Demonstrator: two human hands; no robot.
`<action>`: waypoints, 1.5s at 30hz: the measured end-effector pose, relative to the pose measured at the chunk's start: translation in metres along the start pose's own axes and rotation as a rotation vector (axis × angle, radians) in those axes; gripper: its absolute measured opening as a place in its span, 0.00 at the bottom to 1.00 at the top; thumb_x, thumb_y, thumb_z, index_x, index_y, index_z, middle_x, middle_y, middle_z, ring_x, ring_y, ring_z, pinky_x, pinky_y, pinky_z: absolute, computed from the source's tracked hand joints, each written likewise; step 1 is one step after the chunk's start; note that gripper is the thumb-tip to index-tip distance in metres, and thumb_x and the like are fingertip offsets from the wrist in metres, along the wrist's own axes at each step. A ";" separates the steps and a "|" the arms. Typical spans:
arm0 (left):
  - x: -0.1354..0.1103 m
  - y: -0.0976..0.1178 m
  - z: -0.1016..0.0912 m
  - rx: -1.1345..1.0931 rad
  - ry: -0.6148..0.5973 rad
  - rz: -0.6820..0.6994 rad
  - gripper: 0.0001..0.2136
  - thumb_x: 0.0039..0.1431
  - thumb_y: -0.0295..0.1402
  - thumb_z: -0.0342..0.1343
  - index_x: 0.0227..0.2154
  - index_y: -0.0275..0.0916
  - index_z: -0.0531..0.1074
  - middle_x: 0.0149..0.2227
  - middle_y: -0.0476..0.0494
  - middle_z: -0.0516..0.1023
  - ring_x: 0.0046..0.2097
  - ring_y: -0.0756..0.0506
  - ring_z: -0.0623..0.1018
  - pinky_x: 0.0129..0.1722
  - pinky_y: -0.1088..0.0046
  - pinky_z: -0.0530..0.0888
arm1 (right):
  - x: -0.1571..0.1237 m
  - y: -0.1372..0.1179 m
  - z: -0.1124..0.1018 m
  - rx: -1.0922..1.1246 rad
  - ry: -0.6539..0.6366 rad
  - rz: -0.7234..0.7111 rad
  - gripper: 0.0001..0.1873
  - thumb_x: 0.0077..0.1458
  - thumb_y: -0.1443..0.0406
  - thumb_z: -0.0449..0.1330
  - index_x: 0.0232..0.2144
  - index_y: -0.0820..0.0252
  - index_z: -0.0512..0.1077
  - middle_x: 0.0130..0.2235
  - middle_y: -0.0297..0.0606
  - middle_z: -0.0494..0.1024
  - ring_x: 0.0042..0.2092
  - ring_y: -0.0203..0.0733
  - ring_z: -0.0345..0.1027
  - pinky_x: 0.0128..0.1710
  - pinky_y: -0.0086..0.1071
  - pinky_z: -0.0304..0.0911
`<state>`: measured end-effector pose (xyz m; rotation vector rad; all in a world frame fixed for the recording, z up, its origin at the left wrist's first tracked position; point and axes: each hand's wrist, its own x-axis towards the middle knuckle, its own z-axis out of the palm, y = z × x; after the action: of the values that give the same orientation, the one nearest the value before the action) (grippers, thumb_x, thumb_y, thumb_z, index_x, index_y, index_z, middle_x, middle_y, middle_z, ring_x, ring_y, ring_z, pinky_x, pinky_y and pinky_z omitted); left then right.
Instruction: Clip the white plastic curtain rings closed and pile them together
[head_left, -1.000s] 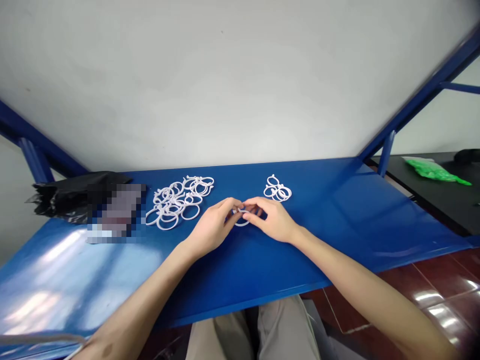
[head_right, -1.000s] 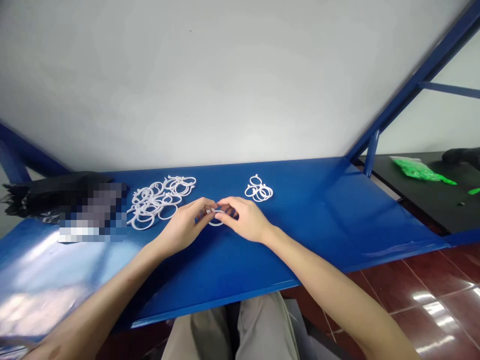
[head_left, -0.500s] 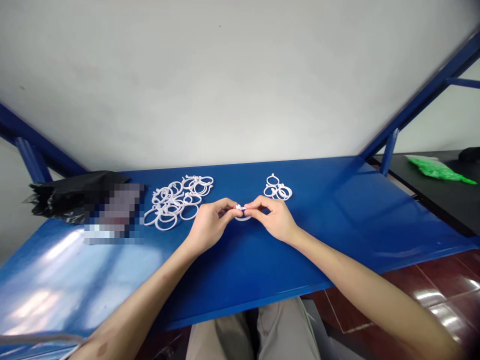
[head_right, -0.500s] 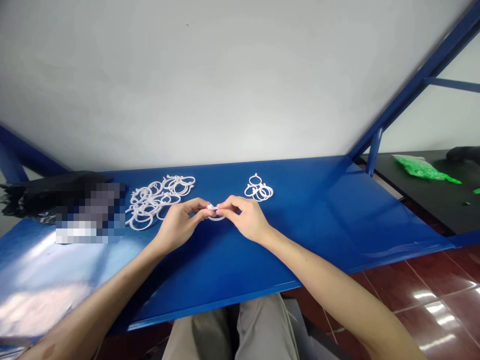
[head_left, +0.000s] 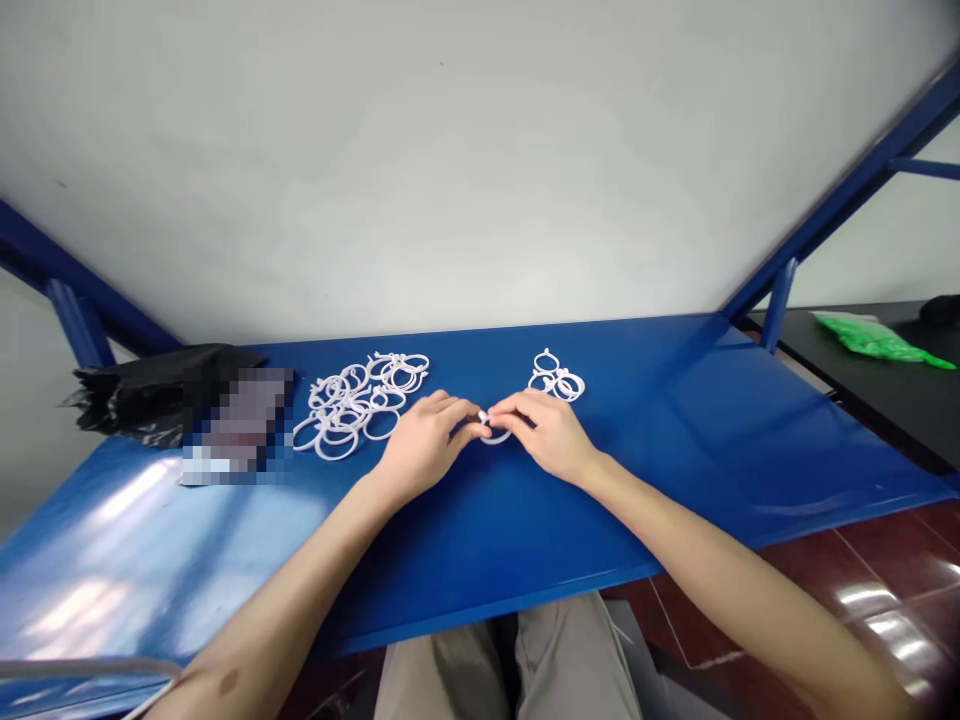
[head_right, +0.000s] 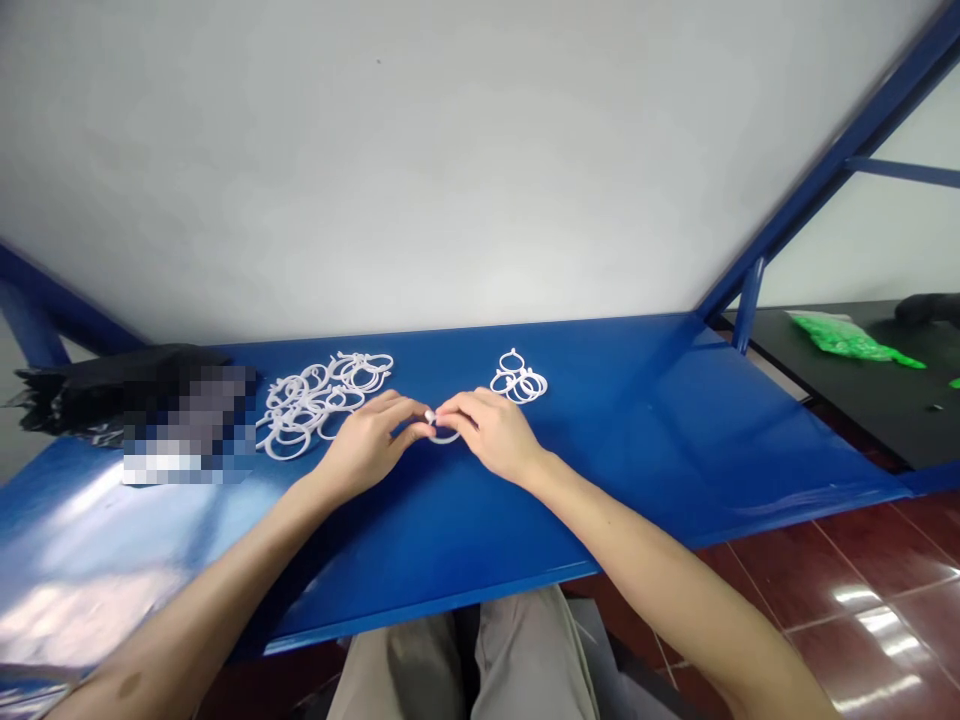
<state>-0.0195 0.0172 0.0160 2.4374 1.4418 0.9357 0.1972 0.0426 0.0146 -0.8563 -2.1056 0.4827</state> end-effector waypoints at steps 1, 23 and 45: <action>0.002 -0.006 -0.003 0.087 0.015 0.010 0.09 0.68 0.40 0.55 0.40 0.42 0.78 0.40 0.42 0.82 0.43 0.41 0.78 0.46 0.62 0.75 | 0.003 0.004 -0.004 -0.067 0.029 -0.003 0.08 0.68 0.61 0.60 0.38 0.52 0.80 0.39 0.36 0.83 0.41 0.42 0.76 0.45 0.36 0.69; -0.001 -0.020 -0.024 0.335 0.270 -0.042 0.05 0.67 0.32 0.53 0.34 0.42 0.73 0.44 0.39 0.79 0.49 0.37 0.72 0.50 0.54 0.70 | 0.015 0.043 -0.049 -0.463 0.250 0.248 0.13 0.67 0.60 0.57 0.40 0.56 0.82 0.40 0.44 0.82 0.44 0.52 0.68 0.43 0.44 0.67; -0.007 0.013 0.002 0.011 0.152 0.046 0.06 0.71 0.33 0.52 0.46 0.41 0.71 0.41 0.45 0.82 0.40 0.47 0.80 0.41 0.69 0.77 | 0.000 -0.007 -0.006 0.037 -0.097 0.108 0.04 0.66 0.65 0.59 0.36 0.57 0.74 0.35 0.34 0.79 0.36 0.39 0.73 0.38 0.33 0.66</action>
<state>-0.0113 0.0045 0.0169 2.4644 1.4471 1.1488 0.1988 0.0383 0.0226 -0.9459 -2.1385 0.6290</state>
